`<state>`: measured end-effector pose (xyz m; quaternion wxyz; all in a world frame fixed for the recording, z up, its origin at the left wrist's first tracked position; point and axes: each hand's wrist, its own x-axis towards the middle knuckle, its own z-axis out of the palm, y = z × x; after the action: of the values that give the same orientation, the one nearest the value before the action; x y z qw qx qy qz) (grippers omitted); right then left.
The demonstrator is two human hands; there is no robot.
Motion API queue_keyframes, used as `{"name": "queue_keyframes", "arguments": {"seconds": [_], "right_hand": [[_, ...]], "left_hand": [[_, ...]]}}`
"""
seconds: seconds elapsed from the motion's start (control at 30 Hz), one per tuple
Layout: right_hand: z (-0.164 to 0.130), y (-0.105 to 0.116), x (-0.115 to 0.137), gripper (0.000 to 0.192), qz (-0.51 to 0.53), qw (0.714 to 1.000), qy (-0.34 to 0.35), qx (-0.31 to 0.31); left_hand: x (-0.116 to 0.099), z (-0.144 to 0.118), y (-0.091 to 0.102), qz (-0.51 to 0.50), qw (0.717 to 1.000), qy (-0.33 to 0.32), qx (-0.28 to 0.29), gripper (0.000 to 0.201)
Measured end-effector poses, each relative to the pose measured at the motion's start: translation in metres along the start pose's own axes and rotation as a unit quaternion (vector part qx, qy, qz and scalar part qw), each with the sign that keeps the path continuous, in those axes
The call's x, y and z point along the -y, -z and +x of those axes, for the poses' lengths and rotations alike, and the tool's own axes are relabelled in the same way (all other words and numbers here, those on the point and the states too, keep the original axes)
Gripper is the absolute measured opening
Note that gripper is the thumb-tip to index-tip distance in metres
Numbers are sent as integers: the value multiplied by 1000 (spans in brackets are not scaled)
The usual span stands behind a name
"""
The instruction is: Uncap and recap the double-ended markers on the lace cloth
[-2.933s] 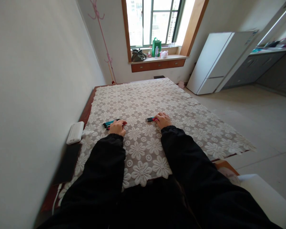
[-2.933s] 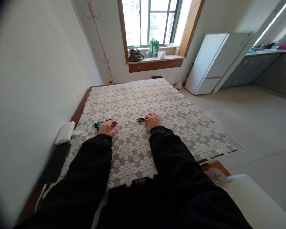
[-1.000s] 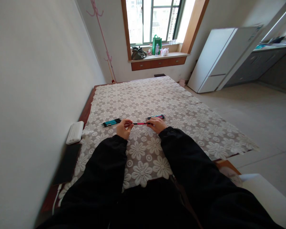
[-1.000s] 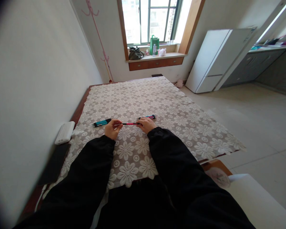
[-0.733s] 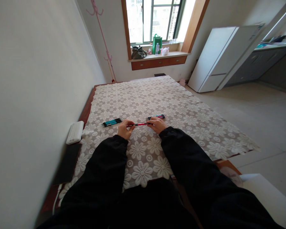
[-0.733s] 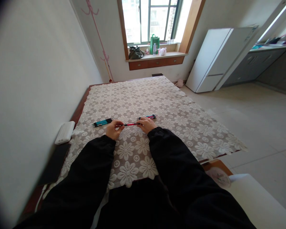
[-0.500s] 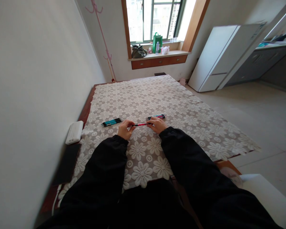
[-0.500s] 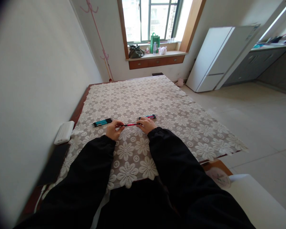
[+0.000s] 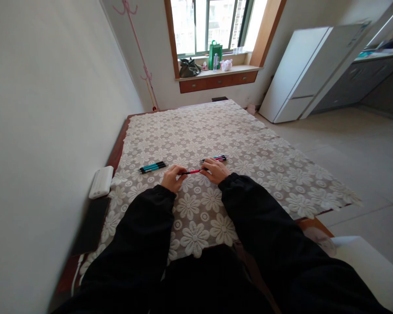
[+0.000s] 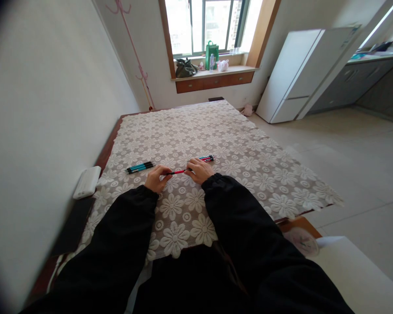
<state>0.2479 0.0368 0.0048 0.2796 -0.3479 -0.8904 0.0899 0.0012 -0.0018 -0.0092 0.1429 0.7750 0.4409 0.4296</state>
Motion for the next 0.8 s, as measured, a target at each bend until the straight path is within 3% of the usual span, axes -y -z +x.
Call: {"name": "queue_keyframes", "arguments": {"seconds": [0.33, 0.63, 0.8], "right_hand": [[2, 2, 22, 30, 7, 989, -51, 141], [1, -1, 32, 29, -37, 982, -55, 179], [2, -3, 35, 26, -58, 978, -65, 189]], "left_hand": [[-7, 1, 4, -12, 999, -40, 25, 10], [-13, -1, 1, 19, 996, -33, 86, 13], [-12, -1, 1, 91, 989, -30, 116, 16]]}}
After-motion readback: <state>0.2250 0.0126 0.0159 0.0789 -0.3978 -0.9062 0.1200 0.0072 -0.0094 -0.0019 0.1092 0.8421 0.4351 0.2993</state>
